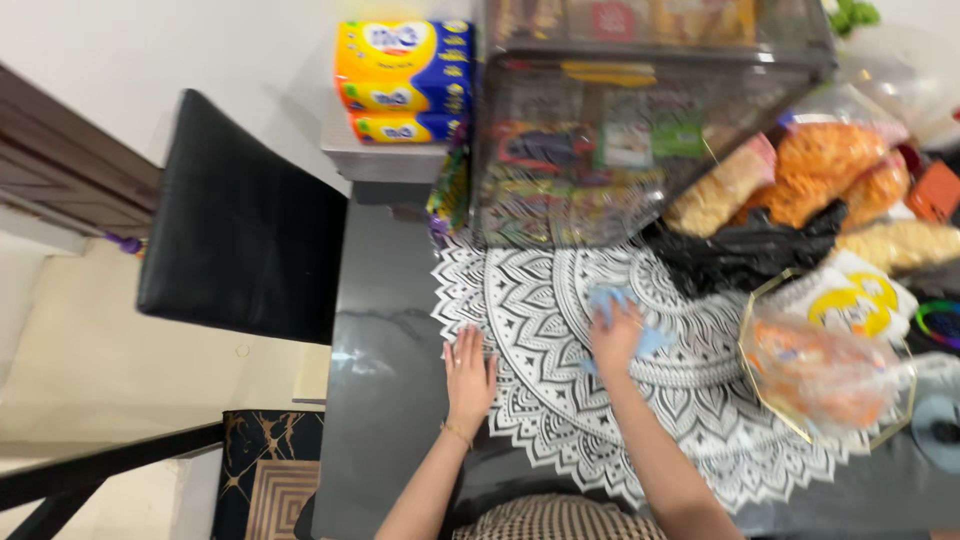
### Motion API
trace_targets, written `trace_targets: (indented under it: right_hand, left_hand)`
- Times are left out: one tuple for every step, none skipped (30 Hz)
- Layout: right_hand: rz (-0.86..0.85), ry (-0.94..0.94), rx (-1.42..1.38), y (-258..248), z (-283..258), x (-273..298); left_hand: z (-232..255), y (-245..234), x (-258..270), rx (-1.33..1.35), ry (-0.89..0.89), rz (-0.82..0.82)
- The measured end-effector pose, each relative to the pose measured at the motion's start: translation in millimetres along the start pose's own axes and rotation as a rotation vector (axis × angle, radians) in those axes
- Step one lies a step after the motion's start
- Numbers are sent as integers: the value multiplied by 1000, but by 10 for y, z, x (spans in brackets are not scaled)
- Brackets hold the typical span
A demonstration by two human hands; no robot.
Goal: The person wipes a dining table with a blue cloth, moves snack packages and a wire basket, and cleans the exterior of a transparent snack storage cabinet. They then open the cabinet and rearrange small snack packets inside.
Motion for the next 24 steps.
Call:
trace_targets:
  right_hand:
    - [-57, -70, -75, 130, -161, 27]
    - [-131, -123, -81, 273, -327, 91]
    - [-188, -237, -143, 354, -546, 244]
    - [-250, -347, -205, 390, -745, 456]
    - [-356, -424, -265, 404, -905, 743]
    - [-461, -505, -327, 340, -1000, 1045]
    - [-517, -572, -357, 156, -971, 1300]
    - [-563, -649, -387, -35, -900, 1475]
    - [-610, -725, -417, -215, -801, 1611]
    - [-633, -616, -293, -235, -508, 1478]
    - [-654, -504, -171, -245, -212, 1343]
    - [-606, -506, -35, -327, 86, 1146]
    - [-430, -523, 56, -353, 303, 793]
    - [-325, -367, 10, -367, 578, 491]
    - [-283, -301, 67, -392, 780, 360]
    - [-259, -133, 20, -298, 976, 144]
    - [-162, -71, -9, -223, 1000, 16]
    - [-61, -12, -36, -173, 958, -59]
    - [-68, 27, -20, -65, 870, -14]
    - [-71, 70, -3, 32, 734, 47]
    - [-101, 0, -42, 114, 472, 177]
    - [-129, -71, -78, 144, 197, 365]
    - [-208, -184, -81, 158, -112, 622]
    - [-326, -283, -80, 186, -400, 891]
  left_hand:
    - [108, 38, 125, -71, 30, -47]
    - [170, 49, 189, -81, 41, -55]
    - [210, 52, 236, -90, 51, -63]
    - [241, 42, 304, -99, 58, -76]
    - [242, 25, 360, -125, 52, -87]
    - [221, 9, 388, -150, 44, -93]
    - [200, -19, 425, -175, 37, -99]
    - [176, -49, 414, -163, 33, -96]
    - [162, -88, 419, -151, 29, -93]
    - [145, -127, 411, -141, 25, -86]
    - [150, -160, 401, -149, 43, -74]
    - [158, -191, 419, -157, 57, -67]
    - [175, -199, 432, -165, 71, -60]
    - [159, -204, 468, -177, 67, -77]
    - [144, -194, 489, -188, 63, -94]
    - [150, -161, 498, -197, 57, -103]
    - [155, -159, 516, -195, 64, -98]
    - [158, -152, 503, -191, 73, -90]
    - [163, -155, 499, -186, 82, -82]
    - [150, -144, 495, -188, 73, -95]
    - [137, -137, 497, -190, 64, -109]
    - [124, -132, 495, -192, 57, -121]
    - [117, -136, 492, -199, 63, -125]
    - [113, -129, 496, -205, 66, -127]
Point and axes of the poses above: each hand's wrist, its own x-axis away from the middle knuckle, its own y-axis out of the palm, z = x × y, the point moved 8 cm from there along -x, towards the middle knuckle, and after that the axes turned 1 degree about -x, right-handed, at the moved point
